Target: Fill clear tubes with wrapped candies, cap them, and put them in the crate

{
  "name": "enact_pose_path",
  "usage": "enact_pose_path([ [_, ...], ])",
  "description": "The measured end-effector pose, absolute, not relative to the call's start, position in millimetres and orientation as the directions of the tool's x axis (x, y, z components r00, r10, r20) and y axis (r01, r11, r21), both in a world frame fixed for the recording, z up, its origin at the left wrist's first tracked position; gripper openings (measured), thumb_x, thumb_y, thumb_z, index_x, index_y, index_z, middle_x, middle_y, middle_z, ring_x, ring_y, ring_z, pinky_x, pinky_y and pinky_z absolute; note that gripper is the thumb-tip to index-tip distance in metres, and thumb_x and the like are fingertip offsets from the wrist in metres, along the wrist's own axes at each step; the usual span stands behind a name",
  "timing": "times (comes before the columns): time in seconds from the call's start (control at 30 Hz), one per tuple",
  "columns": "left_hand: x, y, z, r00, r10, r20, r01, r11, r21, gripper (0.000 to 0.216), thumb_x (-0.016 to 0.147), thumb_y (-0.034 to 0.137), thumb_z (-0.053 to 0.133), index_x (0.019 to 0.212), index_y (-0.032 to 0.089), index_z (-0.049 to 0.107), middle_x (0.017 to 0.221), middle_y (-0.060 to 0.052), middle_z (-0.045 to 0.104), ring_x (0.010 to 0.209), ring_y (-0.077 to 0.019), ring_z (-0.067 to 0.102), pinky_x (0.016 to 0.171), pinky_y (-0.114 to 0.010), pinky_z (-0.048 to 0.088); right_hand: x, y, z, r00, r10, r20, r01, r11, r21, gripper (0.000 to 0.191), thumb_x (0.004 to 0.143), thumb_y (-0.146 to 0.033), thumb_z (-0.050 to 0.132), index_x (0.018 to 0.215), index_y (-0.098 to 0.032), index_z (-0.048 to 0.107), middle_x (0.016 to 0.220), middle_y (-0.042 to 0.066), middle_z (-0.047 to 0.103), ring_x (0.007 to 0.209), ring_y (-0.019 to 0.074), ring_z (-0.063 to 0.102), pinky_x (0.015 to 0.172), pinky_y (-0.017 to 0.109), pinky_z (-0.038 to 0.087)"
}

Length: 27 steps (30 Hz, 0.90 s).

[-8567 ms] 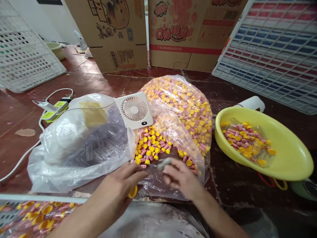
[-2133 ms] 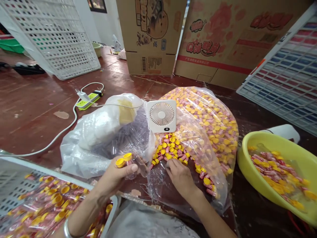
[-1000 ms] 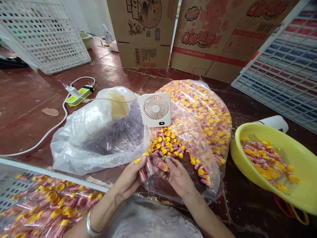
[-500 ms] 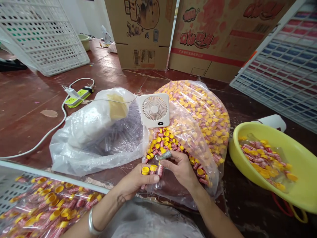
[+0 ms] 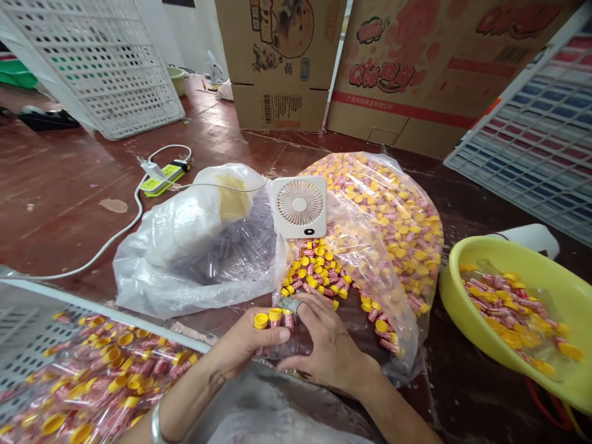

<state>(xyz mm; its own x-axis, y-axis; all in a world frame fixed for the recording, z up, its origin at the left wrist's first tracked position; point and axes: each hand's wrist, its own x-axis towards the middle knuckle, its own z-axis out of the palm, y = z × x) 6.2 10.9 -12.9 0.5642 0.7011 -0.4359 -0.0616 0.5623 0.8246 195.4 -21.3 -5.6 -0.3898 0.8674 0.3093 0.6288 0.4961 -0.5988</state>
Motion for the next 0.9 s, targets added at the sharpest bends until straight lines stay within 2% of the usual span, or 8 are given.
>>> enact_pose_path([
  [0.13, -66, -8, -4, 0.468, 0.737, -0.488, 0.387, 0.325, 0.863, 0.028, 0.075, 0.046, 0.076, 0.079, 0.018, 0.072, 0.070, 0.000, 0.067, 0.065, -0.0168, 0.057, 0.058, -0.023, 0.039, 206, -20, -4, -0.436, 0.885, 0.161, 0.638, 0.430, -0.639, 0.084, 0.070, -0.051, 0.083, 0.137, -0.019, 0.044, 0.142, 0.018, 0.052, 0.135, 0.0325, 0.046, 0.110, 0.050, 0.042],
  [0.27, -151, -38, -30, 0.087, 0.843, -0.531, 0.852, 0.213, 0.478, 0.029, 0.078, 0.047, 0.067, 0.093, 0.024, 0.075, 0.091, -0.007, 0.078, 0.081, -0.0307, 0.071, 0.070, -0.033, 0.049, 221, -13, -17, -0.298, 0.949, 0.103, 0.722, 0.294, -0.627, 0.026, 0.089, -0.028, 0.068, 0.111, -0.020, 0.058, 0.117, 0.011, 0.065, 0.114, 0.0269, 0.061, 0.096, 0.042, 0.052],
  [0.33, -180, -51, -49, -0.025, 0.866, -0.499, 0.943, 0.187, 0.277, 0.027, 0.076, 0.043, 0.064, 0.089, 0.023, 0.076, 0.095, -0.012, 0.078, 0.085, -0.0364, 0.072, 0.073, -0.039, 0.052, 222, -10, -21, -0.316, 0.945, 0.088, 0.723, 0.299, -0.622, 0.012, 0.090, -0.025, 0.066, 0.099, -0.020, 0.058, 0.104, 0.008, 0.067, 0.101, 0.0254, 0.064, 0.087, 0.039, 0.054],
  [0.4, -193, -58, -60, -0.039, 0.882, -0.469, 0.964, 0.157, 0.216, 0.029, 0.075, 0.041, 0.062, 0.090, 0.020, 0.076, 0.102, -0.017, 0.076, 0.093, -0.0391, 0.072, 0.076, -0.042, 0.054, 217, -9, -20, -0.353, 0.932, 0.085, 0.708, 0.325, -0.627, 0.010, 0.090, -0.024, 0.066, 0.094, -0.020, 0.057, 0.097, 0.006, 0.066, 0.094, 0.0241, 0.064, 0.082, 0.036, 0.053],
  [0.5, -181, -59, -50, -0.044, 0.930, -0.366, 0.936, 0.166, 0.310, 0.042, 0.075, 0.045, 0.062, 0.103, 0.017, 0.076, 0.113, -0.018, 0.072, 0.100, -0.0386, 0.070, 0.082, -0.042, 0.056, 201, -11, -14, -0.413, 0.905, 0.106, 0.633, 0.369, -0.681, 0.007, 0.091, -0.022, 0.063, 0.094, -0.021, 0.057, 0.094, 0.004, 0.064, 0.090, 0.0217, 0.062, 0.079, 0.033, 0.050],
  [0.6, -141, -49, -21, 0.022, 0.939, -0.343, 0.819, 0.180, 0.545, 0.046, 0.079, 0.049, 0.063, 0.115, 0.022, 0.072, 0.114, -0.012, 0.073, 0.099, -0.0338, 0.071, 0.084, -0.038, 0.056, 181, -18, -5, -0.445, 0.887, 0.124, 0.487, 0.355, -0.798, 0.015, 0.094, -0.020, 0.057, 0.080, -0.021, 0.054, 0.081, 0.000, 0.059, 0.076, 0.0164, 0.057, 0.069, 0.027, 0.044],
  [0.77, -59, -25, 8, 0.380, 0.850, -0.364, 0.633, 0.047, 0.773, 0.064, 0.079, 0.023, 0.063, 0.141, 0.023, 0.051, 0.119, -0.010, 0.074, 0.106, -0.0292, 0.069, 0.091, -0.036, 0.053, 158, -28, 3, -0.420, 0.905, 0.073, 0.295, 0.212, -0.932, 0.028, 0.088, -0.021, 0.068, 0.067, -0.019, 0.050, 0.075, -0.003, 0.054, 0.070, 0.0123, 0.051, 0.063, 0.024, 0.037],
  [0.9, -14, -9, 10, 0.595, 0.756, -0.274, 0.537, -0.120, 0.835, 0.067, 0.078, 0.008, 0.053, 0.142, 0.023, 0.045, 0.130, -0.011, 0.067, 0.111, -0.0257, 0.067, 0.092, -0.034, 0.051, 167, -31, -2, -0.336, 0.942, 0.024, 0.250, 0.114, -0.961, 0.032, 0.079, -0.017, 0.076, 0.063, -0.018, 0.048, 0.074, -0.004, 0.050, 0.068, 0.0106, 0.046, 0.062, 0.023, 0.034],
])
